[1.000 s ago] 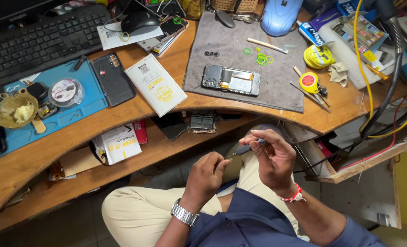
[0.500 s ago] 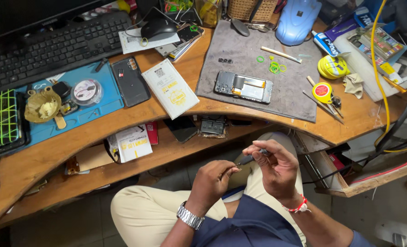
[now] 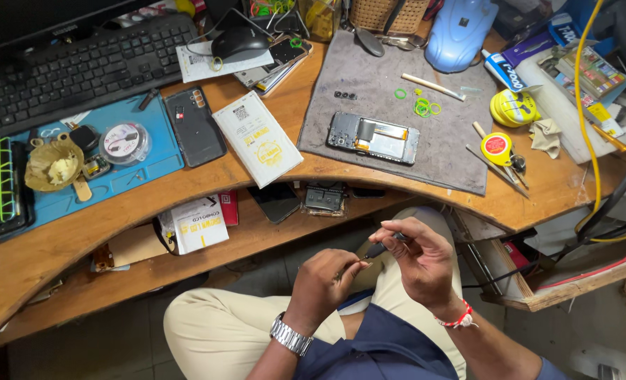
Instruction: The person uses a screwdriver to remove and replace small screws on the internal chassis of a mobile phone.
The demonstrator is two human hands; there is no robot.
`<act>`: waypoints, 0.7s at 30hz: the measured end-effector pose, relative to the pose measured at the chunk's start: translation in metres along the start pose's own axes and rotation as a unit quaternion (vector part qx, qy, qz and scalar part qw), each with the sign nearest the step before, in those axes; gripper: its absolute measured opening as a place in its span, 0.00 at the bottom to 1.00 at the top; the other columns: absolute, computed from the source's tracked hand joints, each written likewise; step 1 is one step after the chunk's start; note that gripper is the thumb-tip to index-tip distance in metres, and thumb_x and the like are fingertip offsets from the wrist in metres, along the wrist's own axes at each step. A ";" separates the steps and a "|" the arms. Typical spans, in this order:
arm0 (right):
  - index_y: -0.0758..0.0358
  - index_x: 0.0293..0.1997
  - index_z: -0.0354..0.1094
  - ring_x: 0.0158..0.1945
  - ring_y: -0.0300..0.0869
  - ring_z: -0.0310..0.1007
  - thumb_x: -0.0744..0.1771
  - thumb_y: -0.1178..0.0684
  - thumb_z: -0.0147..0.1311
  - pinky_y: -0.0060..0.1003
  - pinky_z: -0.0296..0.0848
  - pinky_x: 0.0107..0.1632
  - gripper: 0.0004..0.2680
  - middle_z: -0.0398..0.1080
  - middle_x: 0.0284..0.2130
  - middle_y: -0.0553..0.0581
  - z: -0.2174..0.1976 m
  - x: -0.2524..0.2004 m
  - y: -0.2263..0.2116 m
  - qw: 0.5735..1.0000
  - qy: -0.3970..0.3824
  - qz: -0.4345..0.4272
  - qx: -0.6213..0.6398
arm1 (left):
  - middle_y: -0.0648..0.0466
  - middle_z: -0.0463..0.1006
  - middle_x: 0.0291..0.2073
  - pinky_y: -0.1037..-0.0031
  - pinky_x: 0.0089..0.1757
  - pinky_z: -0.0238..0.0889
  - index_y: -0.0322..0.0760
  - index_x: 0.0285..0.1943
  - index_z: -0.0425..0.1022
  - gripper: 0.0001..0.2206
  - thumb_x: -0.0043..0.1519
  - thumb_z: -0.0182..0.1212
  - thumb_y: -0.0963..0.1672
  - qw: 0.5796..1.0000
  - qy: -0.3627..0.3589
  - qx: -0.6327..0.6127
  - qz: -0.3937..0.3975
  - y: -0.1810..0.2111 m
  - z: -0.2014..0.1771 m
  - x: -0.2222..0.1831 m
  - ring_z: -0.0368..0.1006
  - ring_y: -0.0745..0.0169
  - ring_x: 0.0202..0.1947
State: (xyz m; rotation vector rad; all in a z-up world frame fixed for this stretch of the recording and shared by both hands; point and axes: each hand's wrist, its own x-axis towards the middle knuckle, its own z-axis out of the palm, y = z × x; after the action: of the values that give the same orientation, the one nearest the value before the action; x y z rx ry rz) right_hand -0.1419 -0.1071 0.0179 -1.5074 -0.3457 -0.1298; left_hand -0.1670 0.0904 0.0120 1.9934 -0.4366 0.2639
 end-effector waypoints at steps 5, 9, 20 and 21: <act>0.69 0.53 0.70 0.47 0.40 0.79 0.69 0.64 0.55 0.31 0.78 0.51 0.08 0.74 0.41 0.59 -0.002 0.004 0.001 0.999 -0.014 -0.021 -0.031 | 0.52 0.83 0.35 0.65 0.38 0.70 0.36 0.38 0.80 0.03 0.61 0.66 0.42 0.999 -0.013 0.038 0.018 -0.007 0.002 0.004 0.78 0.52 0.36; 0.69 0.54 0.70 0.48 0.41 0.79 0.69 0.64 0.55 0.32 0.78 0.52 0.08 0.73 0.42 0.59 -0.002 0.005 0.001 0.999 -0.011 -0.033 -0.026 | 0.53 0.83 0.35 0.65 0.39 0.71 0.37 0.38 0.80 0.03 0.61 0.66 0.42 0.998 -0.014 0.054 0.022 -0.010 0.002 0.006 0.78 0.52 0.37; 0.68 0.51 0.71 0.48 0.42 0.79 0.70 0.63 0.52 0.34 0.77 0.55 0.06 0.75 0.42 0.59 -0.006 0.018 0.002 0.995 -0.078 -0.045 -0.051 | 0.50 0.82 0.36 0.64 0.39 0.70 0.34 0.40 0.78 0.06 0.62 0.65 0.43 0.997 -0.027 0.070 0.029 -0.020 0.010 0.012 0.78 0.50 0.37; 0.68 0.50 0.70 0.49 0.43 0.79 0.71 0.63 0.51 0.36 0.77 0.57 0.05 0.75 0.42 0.59 -0.007 0.021 0.003 0.994 -0.087 -0.054 -0.038 | 0.50 0.82 0.36 0.63 0.38 0.70 0.34 0.40 0.78 0.06 0.62 0.65 0.43 0.997 -0.026 0.070 0.028 -0.020 0.010 0.015 0.78 0.49 0.37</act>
State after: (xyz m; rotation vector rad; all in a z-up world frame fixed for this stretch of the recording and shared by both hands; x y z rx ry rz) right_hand -0.1206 -0.1113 0.0211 -1.5788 -0.5670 -0.0985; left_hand -0.1450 0.0865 -0.0035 2.1315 -0.5201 0.2843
